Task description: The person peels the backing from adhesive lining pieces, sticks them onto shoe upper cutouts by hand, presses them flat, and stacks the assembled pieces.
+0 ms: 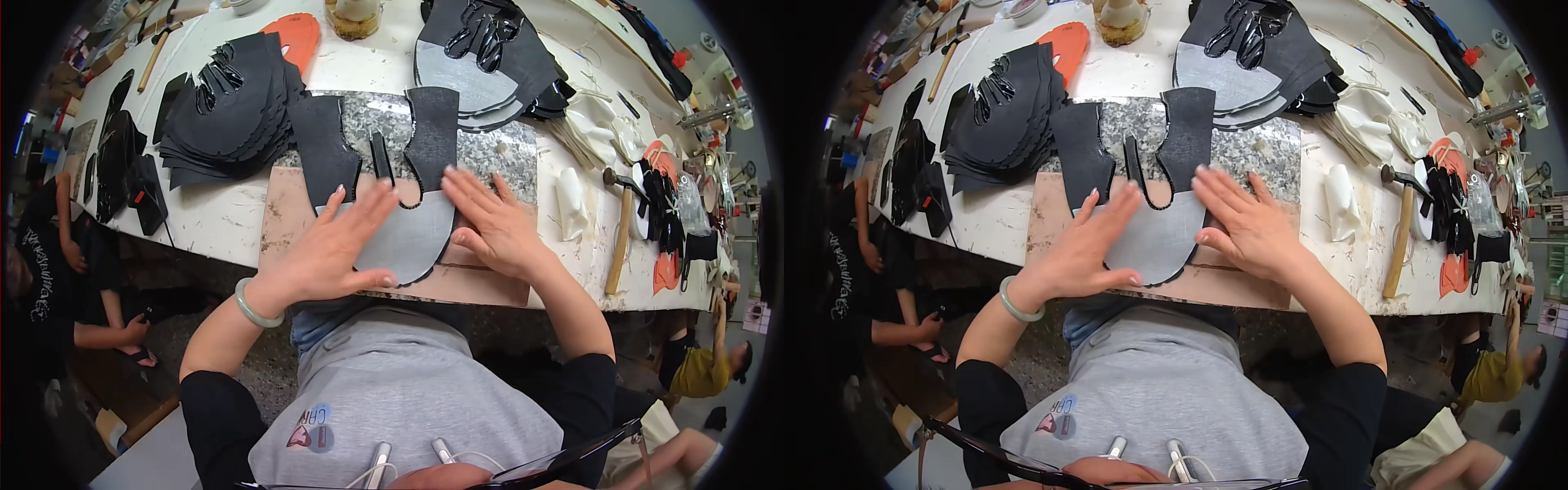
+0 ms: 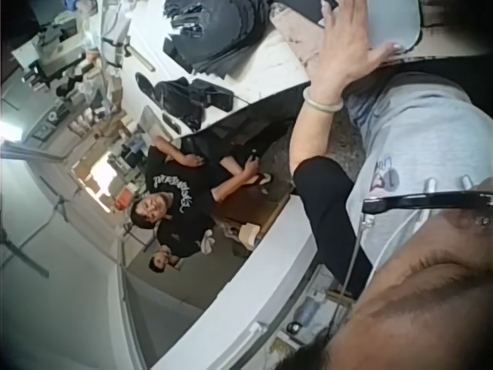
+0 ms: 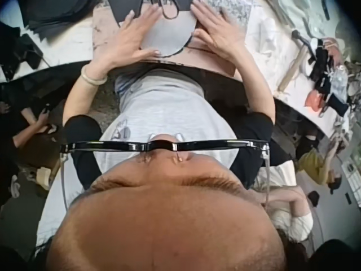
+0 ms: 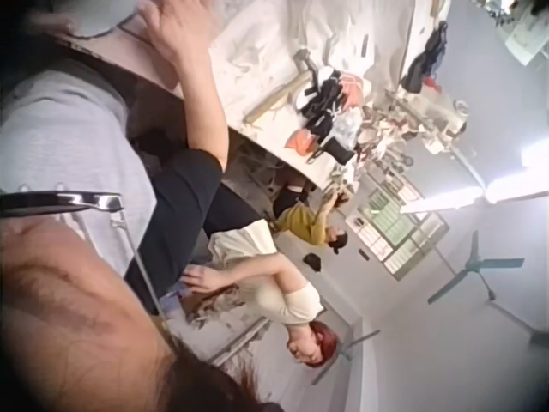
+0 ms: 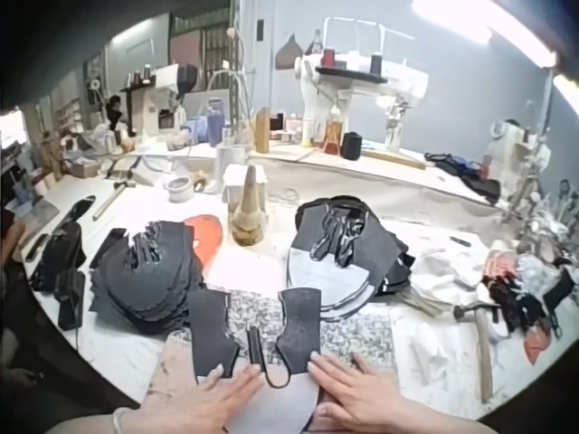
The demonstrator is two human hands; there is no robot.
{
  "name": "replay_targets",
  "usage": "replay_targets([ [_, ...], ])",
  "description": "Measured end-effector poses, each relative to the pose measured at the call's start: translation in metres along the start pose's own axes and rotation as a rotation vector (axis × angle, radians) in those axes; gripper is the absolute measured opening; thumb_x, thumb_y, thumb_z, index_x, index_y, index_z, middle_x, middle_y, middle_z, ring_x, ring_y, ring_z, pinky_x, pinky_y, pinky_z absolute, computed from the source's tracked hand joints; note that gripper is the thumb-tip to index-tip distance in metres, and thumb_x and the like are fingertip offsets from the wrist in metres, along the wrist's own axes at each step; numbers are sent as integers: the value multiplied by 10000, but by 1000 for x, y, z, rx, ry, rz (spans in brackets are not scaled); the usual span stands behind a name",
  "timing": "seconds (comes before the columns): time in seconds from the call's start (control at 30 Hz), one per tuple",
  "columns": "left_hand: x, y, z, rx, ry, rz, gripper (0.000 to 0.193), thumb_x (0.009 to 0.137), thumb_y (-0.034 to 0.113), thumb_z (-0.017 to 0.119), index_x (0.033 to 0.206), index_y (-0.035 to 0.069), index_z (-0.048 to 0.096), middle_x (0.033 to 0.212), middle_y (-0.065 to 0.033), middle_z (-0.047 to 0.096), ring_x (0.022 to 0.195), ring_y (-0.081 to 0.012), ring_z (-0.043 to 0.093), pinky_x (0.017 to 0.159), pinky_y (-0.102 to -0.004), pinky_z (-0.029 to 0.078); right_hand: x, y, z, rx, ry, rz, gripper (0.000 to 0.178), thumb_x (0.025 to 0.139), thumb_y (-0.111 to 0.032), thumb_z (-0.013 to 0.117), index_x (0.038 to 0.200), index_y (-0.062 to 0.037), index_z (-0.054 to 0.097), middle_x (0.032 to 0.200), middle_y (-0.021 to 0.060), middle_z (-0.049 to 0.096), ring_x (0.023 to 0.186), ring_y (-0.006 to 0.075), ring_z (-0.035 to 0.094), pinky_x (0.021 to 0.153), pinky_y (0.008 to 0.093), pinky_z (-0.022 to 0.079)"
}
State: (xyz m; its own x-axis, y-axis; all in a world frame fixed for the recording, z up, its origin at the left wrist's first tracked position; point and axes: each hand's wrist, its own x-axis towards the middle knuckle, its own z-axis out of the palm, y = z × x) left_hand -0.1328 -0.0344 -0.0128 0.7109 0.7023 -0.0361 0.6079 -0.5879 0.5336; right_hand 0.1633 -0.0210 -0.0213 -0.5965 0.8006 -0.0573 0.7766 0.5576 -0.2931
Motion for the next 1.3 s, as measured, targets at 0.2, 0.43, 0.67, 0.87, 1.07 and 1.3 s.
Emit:
replay_targets([
  [0.2, -39, 6, -2, 194, -31, 31, 918, 820, 690, 560, 1505, 114, 359, 1583, -159, 265, 1485, -373, 165, 1166, -588, 134, -26, -56, 13, -70, -76, -274, 821, 887, -672, 447, 1466, -90, 411, 1549, 100, 354, 1464, 201, 268, 1162, 537, 188],
  [0.43, -82, -22, -19, 364, -50, -230, 962, 815, 762, 458, 1478, 68, 398, 1555, -209, 299, 1478, -383, 186, 1165, -606, 65, -48, -38, -6, -89, -3, -247, 671, 886, -477, 605, 1380, -37, 492, 1507, 110, 418, 1389, 206, 401, 1131, 555, 248],
  [0.67, -64, 26, 22, 301, -7, 16, 987, 786, 713, 550, 1443, -9, 405, 1543, -163, 341, 1478, -276, 244, 1169, -581, 98, -34, -89, 33, 15, -21, -326, 670, 833, -397, 664, 1387, -63, 490, 1549, 91, 362, 1452, 209, 309, 1141, 464, 288],
  [0.87, -101, 39, 20, -205, 342, 35, 322, 827, 247, 755, 1056, 25, 706, 1081, -119, 708, 1002, -280, 681, 982, -444, 440, -41, -82, 41, -4, 161, -416, 495, 827, -194, 634, 1308, -87, 583, 1408, 52, 541, 1327, 206, 482, 1074, 452, 366],
  [1.07, -92, 57, 57, -1201, 162, -566, 214, 944, 113, 619, 1068, -45, 691, 977, -110, 719, 725, -103, 609, 616, -227, 490, -27, -95, 46, 270, 386, -384, 394, 691, -63, 633, 1072, 27, 673, 1177, 138, 638, 985, 268, 614, 813, 381, 493],
  [1.3, -71, 58, 70, -1745, 141, -610, 218, 951, 146, 652, 1052, -45, 682, 888, -76, 684, 718, -89, 615, 578, -218, 518, -45, -93, 28, 355, 480, -447, 366, 639, -41, 668, 996, 41, 688, 1088, 139, 668, 932, 272, 626, 753, 374, 502],
])
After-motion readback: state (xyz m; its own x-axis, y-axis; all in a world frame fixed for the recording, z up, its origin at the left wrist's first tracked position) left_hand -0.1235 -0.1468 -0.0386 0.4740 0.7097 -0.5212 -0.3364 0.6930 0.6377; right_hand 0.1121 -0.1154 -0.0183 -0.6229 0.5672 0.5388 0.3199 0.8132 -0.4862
